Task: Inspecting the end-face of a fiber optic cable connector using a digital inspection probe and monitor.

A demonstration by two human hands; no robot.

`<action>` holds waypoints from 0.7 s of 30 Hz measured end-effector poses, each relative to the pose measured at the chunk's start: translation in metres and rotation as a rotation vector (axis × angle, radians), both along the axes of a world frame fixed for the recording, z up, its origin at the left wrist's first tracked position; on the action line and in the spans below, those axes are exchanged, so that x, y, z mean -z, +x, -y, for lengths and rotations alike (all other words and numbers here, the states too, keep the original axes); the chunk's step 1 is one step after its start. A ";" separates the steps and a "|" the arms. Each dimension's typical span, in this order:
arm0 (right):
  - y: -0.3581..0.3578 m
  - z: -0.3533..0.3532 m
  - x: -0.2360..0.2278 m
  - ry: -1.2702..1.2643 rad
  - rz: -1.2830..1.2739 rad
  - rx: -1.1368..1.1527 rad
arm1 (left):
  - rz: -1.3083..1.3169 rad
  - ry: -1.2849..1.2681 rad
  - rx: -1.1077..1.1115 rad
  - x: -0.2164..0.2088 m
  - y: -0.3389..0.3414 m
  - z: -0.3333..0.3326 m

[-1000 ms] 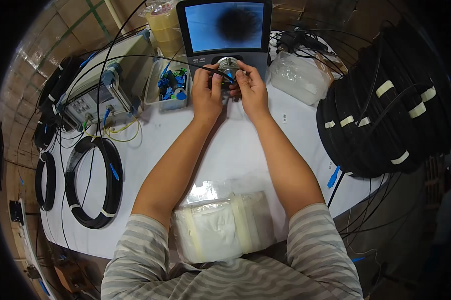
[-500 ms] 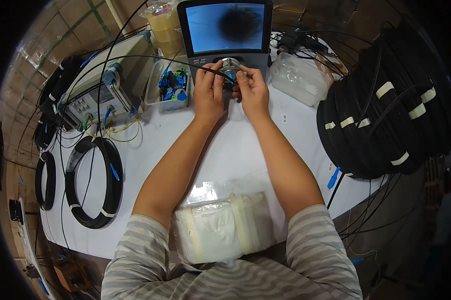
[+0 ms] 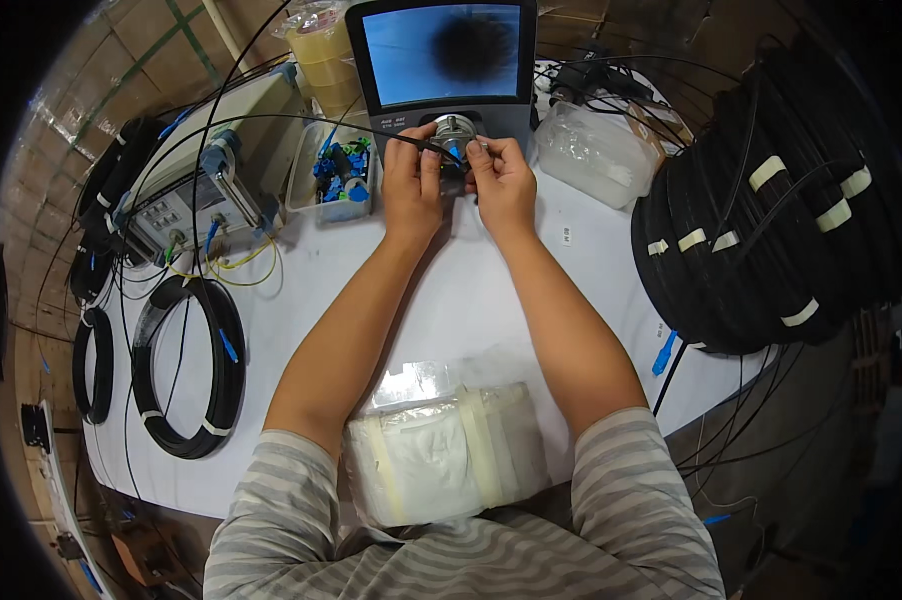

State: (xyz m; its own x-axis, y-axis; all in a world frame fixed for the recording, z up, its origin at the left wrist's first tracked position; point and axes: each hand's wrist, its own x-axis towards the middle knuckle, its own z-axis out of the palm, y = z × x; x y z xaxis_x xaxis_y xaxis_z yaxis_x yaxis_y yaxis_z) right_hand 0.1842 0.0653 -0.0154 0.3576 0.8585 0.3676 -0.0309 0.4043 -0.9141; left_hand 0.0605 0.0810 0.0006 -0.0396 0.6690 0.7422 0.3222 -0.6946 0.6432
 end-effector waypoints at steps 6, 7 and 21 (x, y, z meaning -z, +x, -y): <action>-0.001 0.002 -0.003 -0.014 0.006 -0.027 | 0.008 0.042 -0.004 0.002 0.001 -0.002; -0.001 0.003 -0.004 0.007 -0.042 -0.009 | 0.008 0.030 -0.003 0.002 0.000 -0.002; -0.003 0.000 -0.003 0.055 0.055 0.109 | 0.029 0.020 0.017 0.002 0.002 -0.003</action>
State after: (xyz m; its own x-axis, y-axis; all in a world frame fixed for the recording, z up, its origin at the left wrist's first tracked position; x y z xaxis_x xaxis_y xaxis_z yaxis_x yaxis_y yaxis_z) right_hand 0.1812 0.0650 -0.0128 0.4258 0.7938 0.4344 0.0652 0.4519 -0.8897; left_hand 0.0622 0.0835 -0.0012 -0.0500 0.6551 0.7539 0.2920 -0.7123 0.6383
